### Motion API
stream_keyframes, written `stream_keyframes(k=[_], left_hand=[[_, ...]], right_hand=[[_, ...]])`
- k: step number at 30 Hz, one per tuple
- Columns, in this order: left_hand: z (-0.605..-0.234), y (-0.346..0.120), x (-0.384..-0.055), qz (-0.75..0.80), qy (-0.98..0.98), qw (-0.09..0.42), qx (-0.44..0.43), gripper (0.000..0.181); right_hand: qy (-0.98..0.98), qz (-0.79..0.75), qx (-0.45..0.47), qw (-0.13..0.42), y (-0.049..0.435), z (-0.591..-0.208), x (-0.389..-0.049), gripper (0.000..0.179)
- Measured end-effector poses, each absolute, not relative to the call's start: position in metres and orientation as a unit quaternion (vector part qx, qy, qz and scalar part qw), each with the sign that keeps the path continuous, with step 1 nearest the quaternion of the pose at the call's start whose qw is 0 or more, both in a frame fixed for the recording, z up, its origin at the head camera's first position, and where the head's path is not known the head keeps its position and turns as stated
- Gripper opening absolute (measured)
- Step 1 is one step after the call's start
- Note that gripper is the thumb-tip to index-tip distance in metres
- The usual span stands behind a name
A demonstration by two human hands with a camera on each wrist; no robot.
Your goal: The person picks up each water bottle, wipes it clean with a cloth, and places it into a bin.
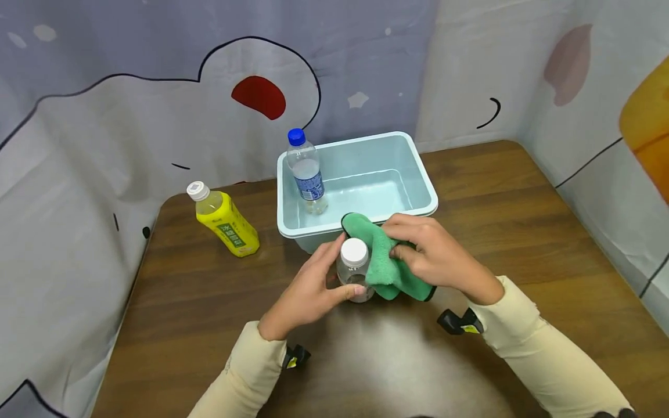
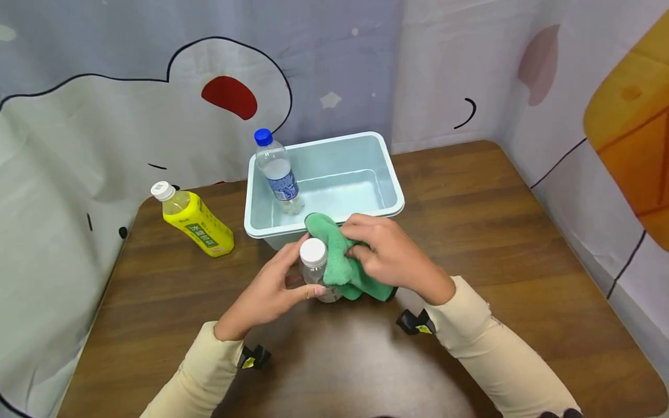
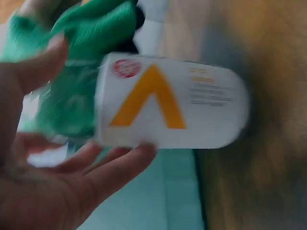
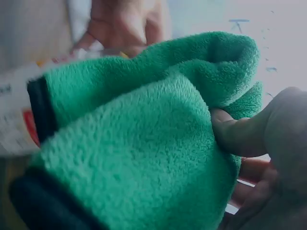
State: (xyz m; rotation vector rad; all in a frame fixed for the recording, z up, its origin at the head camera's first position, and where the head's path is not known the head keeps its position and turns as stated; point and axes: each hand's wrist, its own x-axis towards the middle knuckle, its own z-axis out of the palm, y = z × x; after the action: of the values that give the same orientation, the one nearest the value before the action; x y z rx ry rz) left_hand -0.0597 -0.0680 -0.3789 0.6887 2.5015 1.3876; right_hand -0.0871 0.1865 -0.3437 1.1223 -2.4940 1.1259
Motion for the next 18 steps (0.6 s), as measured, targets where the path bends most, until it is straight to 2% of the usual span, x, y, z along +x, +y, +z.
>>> stream_keyframes(k=[3, 6, 11, 18], left_hand=[[-0.383, -0.061, -0.056, 0.460, 0.857, 0.052, 0.225, 0.091], [-0.386, -0.059, -0.055, 0.480, 0.846, 0.032, 0.231, 0.080], [-0.387, -0.061, -0.058, 0.494, 0.828, 0.037, 0.264, 0.070], [-0.387, -0.065, -0.062, 0.476, 0.833, 0.037, 0.278, 0.070]], right_hand=[[-0.845, 0.375, 0.375, 0.065, 0.177, -0.347, -0.089, 0.033], [-0.854, 0.358, 0.374, 0.056, 0.175, -0.353, -0.091, 0.034], [-0.868, 0.315, 0.382, 0.043, 0.175, -0.377, -0.101, 0.037], [-0.902, 0.197, 0.384, -0.020, 0.169, -0.428, -0.104, 0.030]])
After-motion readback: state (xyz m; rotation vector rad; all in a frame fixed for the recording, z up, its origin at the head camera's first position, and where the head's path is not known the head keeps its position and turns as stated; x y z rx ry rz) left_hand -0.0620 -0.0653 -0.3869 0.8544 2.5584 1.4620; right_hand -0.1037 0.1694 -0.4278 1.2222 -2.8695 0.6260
